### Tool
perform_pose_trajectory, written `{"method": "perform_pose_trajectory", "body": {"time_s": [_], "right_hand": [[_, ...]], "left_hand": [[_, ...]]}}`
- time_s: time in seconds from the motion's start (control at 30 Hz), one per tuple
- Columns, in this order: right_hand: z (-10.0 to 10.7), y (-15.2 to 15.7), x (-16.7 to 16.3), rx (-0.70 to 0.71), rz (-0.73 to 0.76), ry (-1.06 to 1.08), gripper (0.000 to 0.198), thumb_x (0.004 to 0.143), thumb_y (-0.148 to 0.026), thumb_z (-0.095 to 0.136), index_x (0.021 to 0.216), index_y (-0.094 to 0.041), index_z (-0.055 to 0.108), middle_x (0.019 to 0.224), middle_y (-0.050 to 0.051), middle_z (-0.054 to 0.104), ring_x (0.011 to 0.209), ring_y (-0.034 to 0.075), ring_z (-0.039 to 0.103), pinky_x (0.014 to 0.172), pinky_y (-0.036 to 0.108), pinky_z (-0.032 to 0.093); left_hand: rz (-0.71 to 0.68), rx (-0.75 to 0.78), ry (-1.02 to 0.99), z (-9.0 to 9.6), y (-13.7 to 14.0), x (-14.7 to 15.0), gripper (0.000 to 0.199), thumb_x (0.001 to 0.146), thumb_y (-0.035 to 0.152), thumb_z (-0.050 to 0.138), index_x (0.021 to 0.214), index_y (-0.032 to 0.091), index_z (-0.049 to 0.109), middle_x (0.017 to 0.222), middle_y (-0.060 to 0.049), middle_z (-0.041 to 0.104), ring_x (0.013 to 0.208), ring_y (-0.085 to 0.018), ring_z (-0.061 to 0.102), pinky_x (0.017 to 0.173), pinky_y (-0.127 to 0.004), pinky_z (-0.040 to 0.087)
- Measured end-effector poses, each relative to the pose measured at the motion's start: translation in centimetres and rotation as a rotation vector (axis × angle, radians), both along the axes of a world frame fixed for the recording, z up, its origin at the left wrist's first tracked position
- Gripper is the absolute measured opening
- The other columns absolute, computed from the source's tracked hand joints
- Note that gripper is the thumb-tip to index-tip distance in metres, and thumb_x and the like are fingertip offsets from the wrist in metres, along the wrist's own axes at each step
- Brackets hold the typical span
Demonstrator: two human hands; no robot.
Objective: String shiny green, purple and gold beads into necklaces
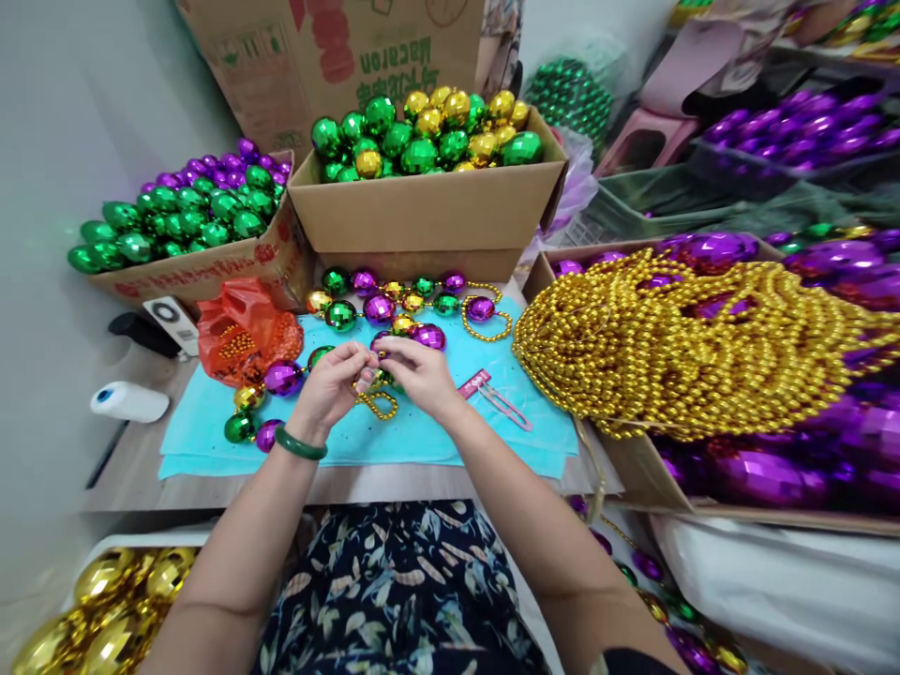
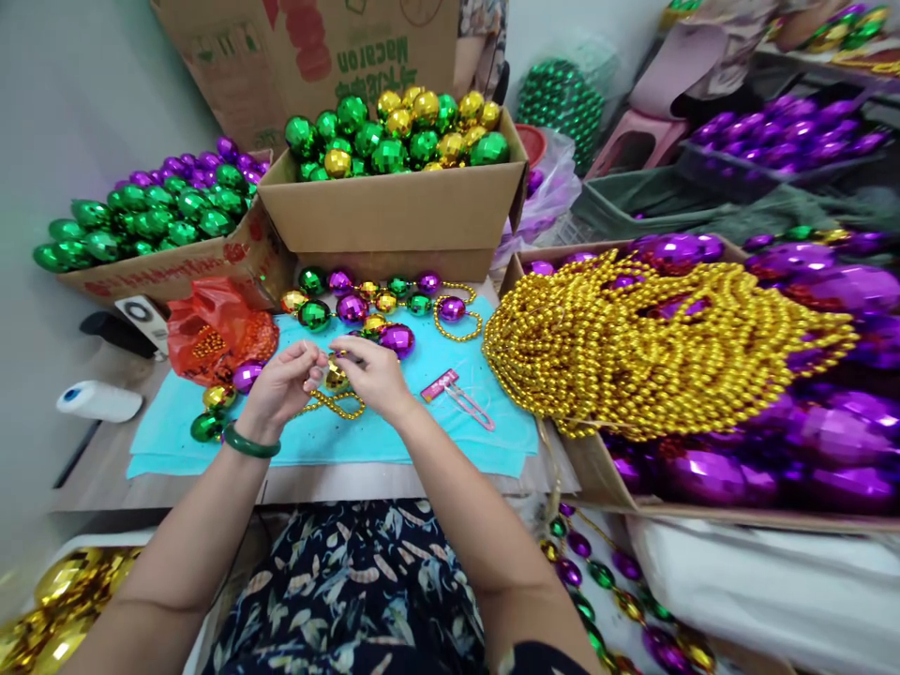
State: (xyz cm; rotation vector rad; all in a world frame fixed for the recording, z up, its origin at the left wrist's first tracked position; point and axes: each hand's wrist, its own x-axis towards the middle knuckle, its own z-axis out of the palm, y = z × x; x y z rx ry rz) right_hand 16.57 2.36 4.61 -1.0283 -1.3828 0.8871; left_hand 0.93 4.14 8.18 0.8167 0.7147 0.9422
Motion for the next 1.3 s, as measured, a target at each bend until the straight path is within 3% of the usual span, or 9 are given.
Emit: {"method": "perform_pose_trajectory", "body": {"time_s": [0.23, 0.33, 0.5, 0.6, 0.77, 0.9, 1.0, 1.2, 1.3], "right_hand": [[-0.7, 2.2, -0.1, -0.067, 0.008, -0.036, 0.010, 0.076, -0.025, 0.061, 0.070, -0.022, 0.069, 0.072, 0.000, 0.065, 0.071, 0.016, 0.058, 0.069, 0.029, 0.045], [2.3, 3.5, 3.2, 0.005, -0.162, -0.090, 0.010, 0.076, -0.019, 0.060, 0.067, -0.020, 0.064, 0.064, -0.001, 0.060, 0.064, 0.014, 0.055, 0.065, 0.028, 0.042], [9.7, 4.3, 8.4, 0.195, -0.486, -0.049, 0.013, 0.073, -0.010, 0.062, 0.064, -0.018, 0.056, 0.053, -0.004, 0.051, 0.048, 0.009, 0.048, 0.052, 0.025, 0.037], [11.4, 2.4, 9.2, 0.309, -0.533, -0.016, 0.012, 0.074, -0.013, 0.066, 0.066, -0.019, 0.058, 0.054, -0.002, 0.053, 0.048, 0.009, 0.050, 0.049, 0.025, 0.038], [7.1, -1.4, 5.5, 0.093, -0.294, -0.013, 0.009, 0.076, -0.025, 0.066, 0.070, -0.022, 0.060, 0.057, -0.001, 0.056, 0.048, 0.012, 0.052, 0.047, 0.027, 0.041], [2.8, -3.4, 1.0, 0.006, 0.000, -0.012, 0.011, 0.076, -0.025, 0.064, 0.065, -0.023, 0.062, 0.080, 0.005, 0.067, 0.092, 0.023, 0.063, 0.072, 0.036, 0.049], [1.1, -4.3, -1.0, -0.098, 0.251, 0.007, 0.015, 0.078, -0.027, 0.063, 0.063, -0.023, 0.063, 0.071, 0.006, 0.066, 0.106, 0.027, 0.059, 0.084, 0.040, 0.046], [-0.5, -3.8, -1.1, -0.462, 0.375, 0.095, 0.017, 0.068, -0.035, 0.072, 0.065, -0.019, 0.064, 0.070, 0.004, 0.067, 0.046, 0.012, 0.052, 0.043, 0.024, 0.037], [-1.3, -3.4, -1.2, -0.506, 0.343, 0.158, 0.015, 0.066, -0.031, 0.073, 0.066, -0.018, 0.064, 0.058, 0.000, 0.062, 0.039, 0.009, 0.047, 0.040, 0.022, 0.035]], "left_hand": [[0.114, 0.039, 0.098, 0.3, 0.4, -0.7, 0.021, 0.067, 0.023, 0.077, 0.071, 0.012, 0.059, 0.082, -0.004, 0.066, 0.060, -0.006, 0.057, 0.045, -0.013, 0.040], [0.244, 0.132, 0.175, 2.1, 1.8, -2.3, 0.022, 0.069, 0.026, 0.076, 0.074, 0.014, 0.058, 0.092, -0.004, 0.067, 0.061, -0.008, 0.060, 0.046, -0.016, 0.042], [0.406, 0.344, 0.224, 6.9, 2.4, -6.2, 0.015, 0.077, 0.024, 0.070, 0.075, 0.017, 0.057, 0.071, 0.002, 0.062, 0.051, -0.007, 0.056, 0.041, -0.017, 0.039], [0.414, 0.397, 0.330, 7.5, 1.1, -7.0, 0.013, 0.074, 0.023, 0.072, 0.073, 0.015, 0.062, 0.062, 0.002, 0.060, 0.046, -0.006, 0.052, 0.040, -0.017, 0.037], [0.233, 0.276, 0.548, 3.4, -0.5, -4.9, 0.018, 0.067, 0.028, 0.075, 0.066, 0.013, 0.067, 0.055, 0.000, 0.058, 0.039, -0.005, 0.045, 0.035, -0.017, 0.029], [0.025, 0.125, 0.627, -0.4, -1.0, -2.9, 0.017, 0.064, 0.027, 0.073, 0.058, 0.013, 0.064, 0.049, 0.000, 0.055, 0.037, -0.005, 0.041, 0.034, -0.017, 0.025], [-0.133, 0.106, 0.669, -1.7, -1.8, -2.4, 0.014, 0.065, 0.024, 0.067, 0.056, 0.014, 0.064, 0.047, 0.001, 0.054, 0.035, -0.006, 0.038, 0.034, -0.018, 0.025], [-0.169, 0.137, 0.721, -2.1, -3.1, -3.4, 0.012, 0.067, 0.024, 0.065, 0.060, 0.015, 0.066, 0.049, 0.001, 0.054, 0.038, -0.008, 0.041, 0.036, -0.019, 0.026], [-0.133, 0.156, 0.711, -2.6, -3.0, -4.0, 0.012, 0.070, 0.026, 0.065, 0.066, 0.015, 0.068, 0.054, 0.000, 0.058, 0.040, -0.008, 0.043, 0.037, -0.020, 0.028]]}}
